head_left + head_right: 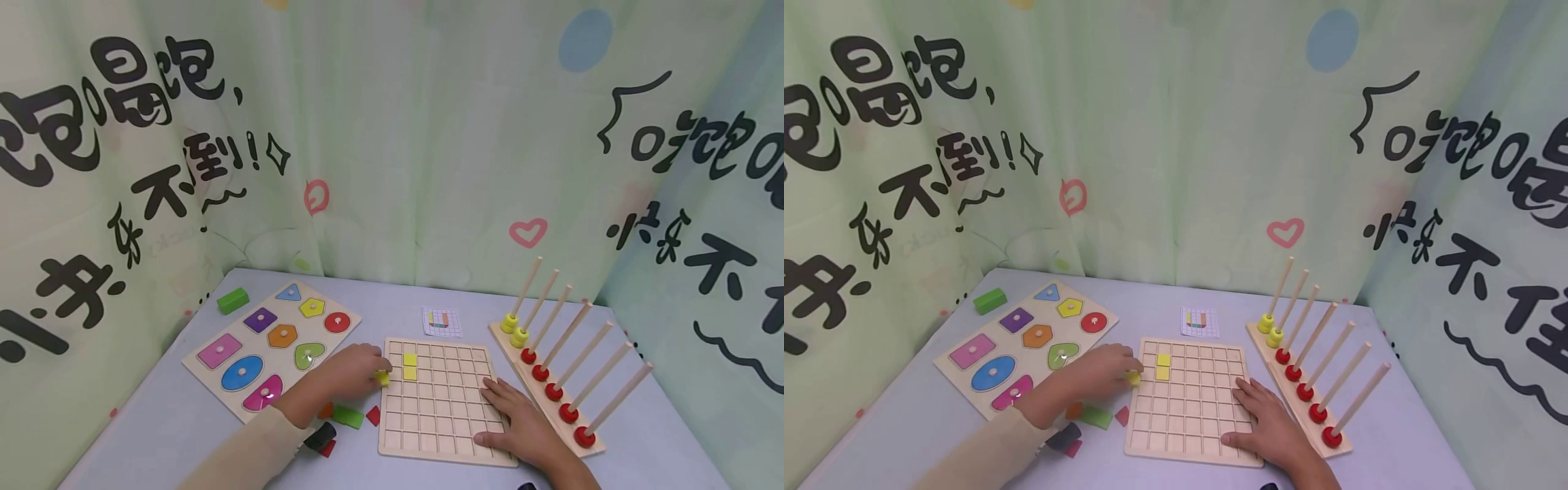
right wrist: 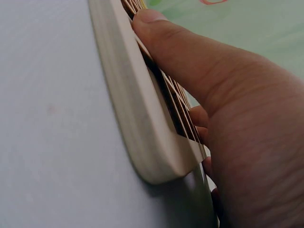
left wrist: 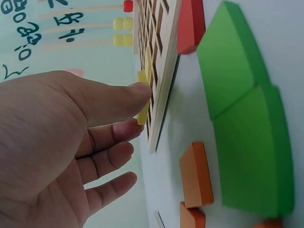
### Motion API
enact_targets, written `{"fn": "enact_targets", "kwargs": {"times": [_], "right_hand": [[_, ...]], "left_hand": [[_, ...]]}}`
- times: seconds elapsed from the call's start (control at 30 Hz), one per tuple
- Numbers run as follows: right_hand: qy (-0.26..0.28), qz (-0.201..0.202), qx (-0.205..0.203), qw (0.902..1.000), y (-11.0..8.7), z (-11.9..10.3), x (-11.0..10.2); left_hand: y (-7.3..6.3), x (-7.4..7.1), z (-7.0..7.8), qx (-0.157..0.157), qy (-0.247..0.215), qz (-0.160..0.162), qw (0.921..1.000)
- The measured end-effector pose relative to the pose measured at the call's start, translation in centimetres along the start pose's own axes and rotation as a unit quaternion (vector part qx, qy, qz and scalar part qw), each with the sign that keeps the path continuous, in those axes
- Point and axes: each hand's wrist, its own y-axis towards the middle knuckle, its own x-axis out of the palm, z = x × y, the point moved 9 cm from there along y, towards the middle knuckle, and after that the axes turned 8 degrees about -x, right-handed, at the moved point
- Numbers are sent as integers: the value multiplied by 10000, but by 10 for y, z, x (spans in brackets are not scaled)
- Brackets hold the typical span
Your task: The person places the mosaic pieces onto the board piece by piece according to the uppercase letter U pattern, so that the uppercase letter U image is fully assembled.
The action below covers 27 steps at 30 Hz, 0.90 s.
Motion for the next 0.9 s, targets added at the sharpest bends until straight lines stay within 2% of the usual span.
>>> {"fn": "enact_targets", "kwargs": {"times": [0.2, 0.47, 0.9], "right_hand": [[-2, -85, 43, 10000, 0, 1, 3], [-10, -87, 49, 9999, 1, 0, 0], [38, 12, -42, 10000, 0, 0, 0]], "left_hand": [[3, 4, 12, 317, 84, -66, 9994], [8, 10, 22, 389, 203, -166, 9989], [13, 7, 40, 601, 277, -116, 9977]]}}
